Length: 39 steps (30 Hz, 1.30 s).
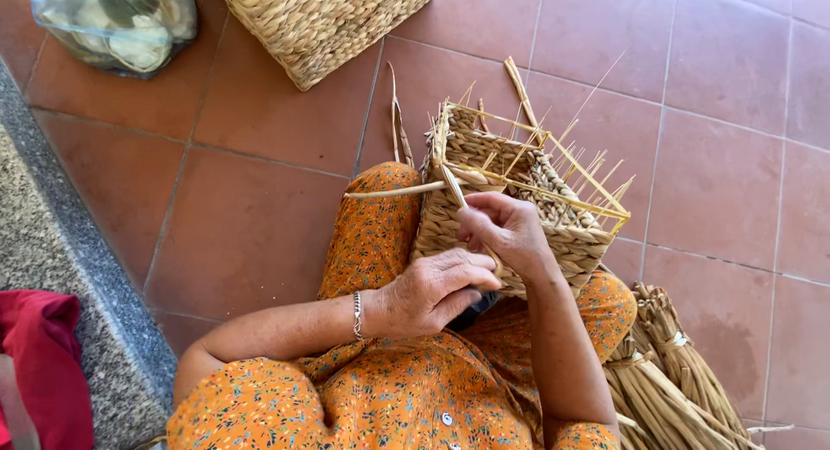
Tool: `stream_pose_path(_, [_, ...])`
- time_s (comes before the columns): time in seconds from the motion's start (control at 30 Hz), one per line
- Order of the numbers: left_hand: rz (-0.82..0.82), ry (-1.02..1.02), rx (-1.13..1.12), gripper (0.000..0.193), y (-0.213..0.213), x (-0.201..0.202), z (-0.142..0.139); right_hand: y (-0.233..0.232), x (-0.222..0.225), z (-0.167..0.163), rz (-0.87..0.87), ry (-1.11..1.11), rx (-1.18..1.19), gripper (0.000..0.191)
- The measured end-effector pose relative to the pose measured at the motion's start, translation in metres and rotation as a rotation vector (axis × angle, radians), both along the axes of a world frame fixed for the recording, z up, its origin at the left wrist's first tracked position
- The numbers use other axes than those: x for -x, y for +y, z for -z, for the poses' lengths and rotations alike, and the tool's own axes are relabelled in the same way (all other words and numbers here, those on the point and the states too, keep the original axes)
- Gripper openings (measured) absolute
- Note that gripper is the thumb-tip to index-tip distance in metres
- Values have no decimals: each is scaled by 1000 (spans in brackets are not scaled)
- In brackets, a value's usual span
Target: The person sits on the floor weaving a water hyacinth basket, threading and tightening woven strands around the rim and along the sides of the basket body. They pull strands taut, weave them around the bamboo stake frame, and reach for new strands from a pile beside them as they work.
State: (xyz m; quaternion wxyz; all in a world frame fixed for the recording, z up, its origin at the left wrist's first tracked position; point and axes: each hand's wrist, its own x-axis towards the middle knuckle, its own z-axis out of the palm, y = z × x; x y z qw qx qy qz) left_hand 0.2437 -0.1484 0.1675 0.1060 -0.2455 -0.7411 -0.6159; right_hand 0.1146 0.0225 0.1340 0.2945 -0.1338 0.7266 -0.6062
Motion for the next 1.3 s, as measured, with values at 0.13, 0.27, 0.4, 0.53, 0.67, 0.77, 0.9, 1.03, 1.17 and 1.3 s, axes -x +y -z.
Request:
stream_pose_path(0.13, [-50,-693,-11,32,-9,16,45,15,12,-6,30,110,-41,20])
stream_pose_path(0.27, [-494,-580,156,49,-27,43,76,25,10,-17,47,577,-499,19])
stream_pose_path(0.4, [-680,76,40,43,-23,64,87,25,6,-13,-17,784,-507,24])
stream_pose_path(0.53, [-671,62,103,20,-15,81,91,33,4,1,-66,934,-408,33])
stream_pose_path(0.67, [-723,-56,10,15,-21,94,98,40,11,16,-37,737,-276,36])
stream_pose_path(0.77, [-718,-264,-99,14,-29,98,104,44,15,23,-6,670,-203,35])
stream_pose_path(0.9, [-653,-319,-230,11,-37,97,118,50,17,27,-8,627,-168,35])
stream_pose_path(1.03, [-512,-409,-459,10,-43,101,131,53,18,29,-25,622,-165,35])
stream_pose_path(1.17, [-473,-606,-760,11,-57,101,132,49,13,22,-68,835,-336,42])
stream_pose_path(1.3, [-539,-475,-952,15,-80,89,124,37,-6,5,-126,1150,-418,34])
